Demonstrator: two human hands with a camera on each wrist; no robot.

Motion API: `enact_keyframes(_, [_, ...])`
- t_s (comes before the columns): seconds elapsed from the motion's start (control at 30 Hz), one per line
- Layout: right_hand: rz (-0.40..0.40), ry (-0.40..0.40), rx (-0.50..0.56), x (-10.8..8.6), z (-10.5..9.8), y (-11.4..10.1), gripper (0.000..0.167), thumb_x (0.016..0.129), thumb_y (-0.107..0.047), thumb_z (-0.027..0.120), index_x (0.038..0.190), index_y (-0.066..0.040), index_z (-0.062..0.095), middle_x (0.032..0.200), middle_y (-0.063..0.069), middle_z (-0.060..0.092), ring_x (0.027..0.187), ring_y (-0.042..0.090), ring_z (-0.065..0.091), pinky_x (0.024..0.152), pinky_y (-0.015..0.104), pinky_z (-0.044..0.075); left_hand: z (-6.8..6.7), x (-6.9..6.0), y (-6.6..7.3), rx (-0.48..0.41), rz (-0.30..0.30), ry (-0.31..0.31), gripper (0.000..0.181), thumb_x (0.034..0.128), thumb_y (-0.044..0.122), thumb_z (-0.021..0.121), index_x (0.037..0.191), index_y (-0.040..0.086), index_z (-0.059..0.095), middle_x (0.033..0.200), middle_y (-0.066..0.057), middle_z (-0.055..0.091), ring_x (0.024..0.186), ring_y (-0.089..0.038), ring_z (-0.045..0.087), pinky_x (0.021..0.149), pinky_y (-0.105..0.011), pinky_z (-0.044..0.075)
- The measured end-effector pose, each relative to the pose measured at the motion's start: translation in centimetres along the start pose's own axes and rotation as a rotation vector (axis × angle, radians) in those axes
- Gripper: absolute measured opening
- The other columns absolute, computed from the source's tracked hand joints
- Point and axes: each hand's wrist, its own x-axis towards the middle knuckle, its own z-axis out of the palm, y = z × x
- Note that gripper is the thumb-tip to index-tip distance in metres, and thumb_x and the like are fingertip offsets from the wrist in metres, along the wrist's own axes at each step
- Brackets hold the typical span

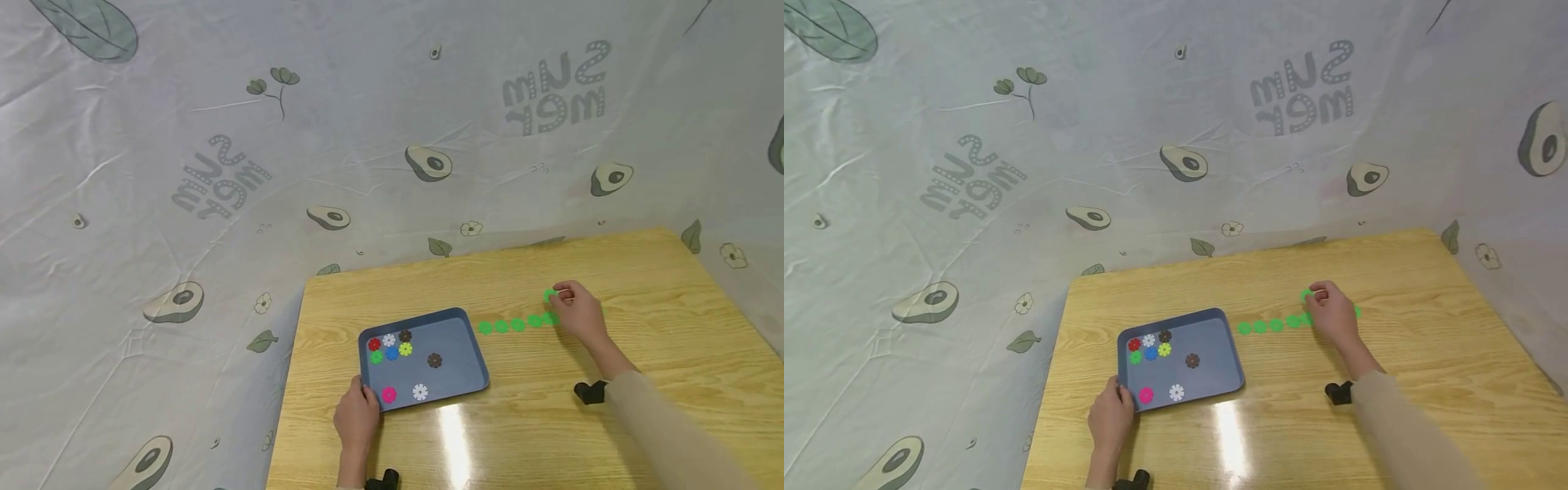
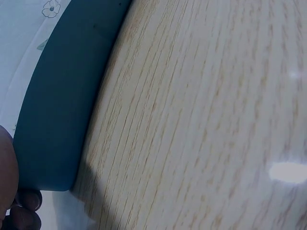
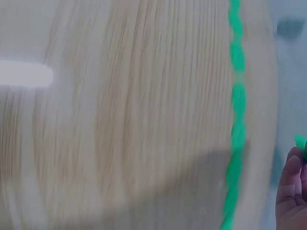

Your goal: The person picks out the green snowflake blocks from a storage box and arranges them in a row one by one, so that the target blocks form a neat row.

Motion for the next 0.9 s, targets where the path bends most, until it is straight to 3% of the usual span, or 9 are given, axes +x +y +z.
enact_keyframes(0.17, [0.134, 0.079, -0.008, 0.2, -3.1, 3.9, 0.046, 0.108, -0.029, 0.051, 0.137, 0.007, 0.055, 0.119, 0.028, 0.060, 0.108, 0.046, 0.061, 0.069, 0.035, 0.047, -0.2, 0.2, 0.0, 0.002, 0.000, 0.004, 0.023, 0.0954, 0.010, 0.067, 0.115, -0.001, 0.072, 0.074, -0.015, 0.070, 0.051, -0.027, 0.060, 0.044, -0.044, 0.044])
enact_keyframes(0.27, [0.230, 0.108, -0.010, 0.3, -4.5, 6.1, 0.050, 0.108, -0.031, 0.049, 0.140, 0.007, 0.054, 0.118, 0.025, 0.060, 0.100, 0.037, 0.060, 0.068, 0.034, 0.043, -0.3, 0.2, 0.1, -0.001, -0.018, -0.023, 0.026, 0.0959, 0.011, 0.066, 0.117, -0.002, 0.071, 0.075, -0.015, 0.070, 0.051, -0.023, 0.059, 0.045, -0.042, 0.045])
enact_keyframes(0.4, [0.300, 0.138, -0.020, 0.2, -5.6, 8.1, 0.051, 0.107, -0.031, 0.049, 0.141, 0.007, 0.053, 0.118, 0.026, 0.061, 0.095, 0.031, 0.057, 0.071, 0.037, 0.041, -0.3, 0.3, 0.2, 0.001, -0.038, -0.043, 0.028, 0.0961, 0.013, 0.065, 0.119, -0.002, 0.071, 0.077, -0.014, 0.071, 0.052, -0.021, 0.059, 0.045, -0.040, 0.045])
enact_keyframes(0.53, [0.327, 0.121, -0.021, -0.2, -6.1, 8.8, 0.050, 0.107, -0.028, 0.047, 0.140, 0.010, 0.052, 0.124, 0.031, 0.058, 0.101, 0.038, 0.057, 0.073, 0.039, 0.041, -0.3, 0.2, 0.3, -0.005, -0.036, -0.033, 0.026, 0.0958, 0.012, 0.066, 0.117, -0.001, 0.072, 0.076, -0.013, 0.071, 0.051, -0.019, 0.058, 0.044, -0.040, 0.043])
enact_keyframes(0.7, [0.330, 0.094, -0.047, -0.5, -6.2, 9.1, 0.047, 0.106, -0.023, 0.049, 0.137, 0.012, 0.053, 0.120, 0.032, 0.060, 0.100, 0.043, 0.058, 0.073, 0.041, 0.040, -0.3, 0.2, 0.5, -0.012, -0.058, -0.050, 0.026, 0.0958, 0.011, 0.065, 0.117, -0.001, 0.071, 0.077, -0.012, 0.071, 0.050, -0.015, 0.050, 0.045, -0.039, 0.042])
enact_keyframes(0.9, [0.298, 0.114, -0.115, -0.1, -5.8, 9.3, 0.042, 0.105, -0.020, 0.051, 0.131, 0.012, 0.058, 0.117, 0.033, 0.062, 0.100, 0.047, 0.059, 0.076, 0.046, 0.039, -0.2, 0.3, 0.5, 0.005, -0.061, -0.049, 0.026, 0.0957, 0.012, 0.066, 0.118, -0.001, 0.071, 0.082, -0.014, 0.073, 0.053, -0.021, 0.060, 0.046, -0.043, 0.046])
